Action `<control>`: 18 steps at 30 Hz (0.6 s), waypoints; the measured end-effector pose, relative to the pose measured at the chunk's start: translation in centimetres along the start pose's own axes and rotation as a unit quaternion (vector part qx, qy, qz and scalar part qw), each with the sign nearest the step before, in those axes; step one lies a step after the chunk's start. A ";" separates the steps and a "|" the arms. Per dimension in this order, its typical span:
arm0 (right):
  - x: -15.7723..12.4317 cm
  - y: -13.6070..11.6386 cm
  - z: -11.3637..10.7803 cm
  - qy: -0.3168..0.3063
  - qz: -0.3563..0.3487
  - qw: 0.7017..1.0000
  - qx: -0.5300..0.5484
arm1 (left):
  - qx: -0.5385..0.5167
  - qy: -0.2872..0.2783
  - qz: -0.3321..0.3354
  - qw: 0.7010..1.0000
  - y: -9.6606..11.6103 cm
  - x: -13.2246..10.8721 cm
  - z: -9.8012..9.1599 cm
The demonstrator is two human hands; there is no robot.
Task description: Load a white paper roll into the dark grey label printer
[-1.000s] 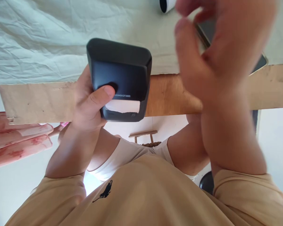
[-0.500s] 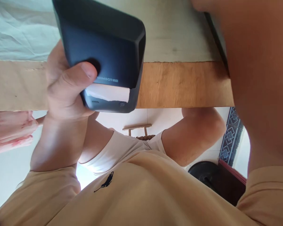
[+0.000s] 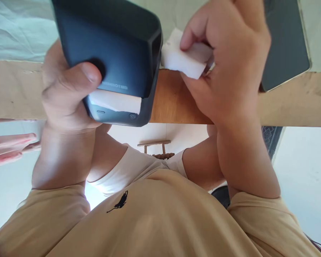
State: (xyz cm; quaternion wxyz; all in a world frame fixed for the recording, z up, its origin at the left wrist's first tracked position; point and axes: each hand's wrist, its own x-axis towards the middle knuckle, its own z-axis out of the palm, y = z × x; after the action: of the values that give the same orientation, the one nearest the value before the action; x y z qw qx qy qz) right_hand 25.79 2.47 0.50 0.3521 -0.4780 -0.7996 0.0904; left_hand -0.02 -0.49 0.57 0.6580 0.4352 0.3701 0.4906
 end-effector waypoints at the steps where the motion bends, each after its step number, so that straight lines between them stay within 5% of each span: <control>1: -0.1 0.0 0.5 0.010 -0.029 0.999 -0.023 | 0.001 -0.005 0.003 1.000 -0.1 0.0 -0.1; 8: -0.9 1.3 0.7 -0.040 -0.081 0.996 -0.010 | -0.006 0.015 0.017 1.000 -0.4 -0.1 -0.6; 13: -0.8 1.4 -1.1 -0.167 -0.118 0.978 0.039 | 0.025 0.020 0.018 0.999 -0.4 -0.3 -0.7; 18: -1.3 1.8 -0.4 -0.074 -0.093 0.993 0.022 | 0.062 0.029 0.021 0.997 -0.2 -0.2 -0.7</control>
State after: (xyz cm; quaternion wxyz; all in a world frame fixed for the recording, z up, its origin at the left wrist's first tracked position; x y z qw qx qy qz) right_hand 27.70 2.24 -0.67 0.3095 -0.3853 -0.8623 0.1103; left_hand -0.62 -0.58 0.15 0.6082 0.4687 0.4090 0.4931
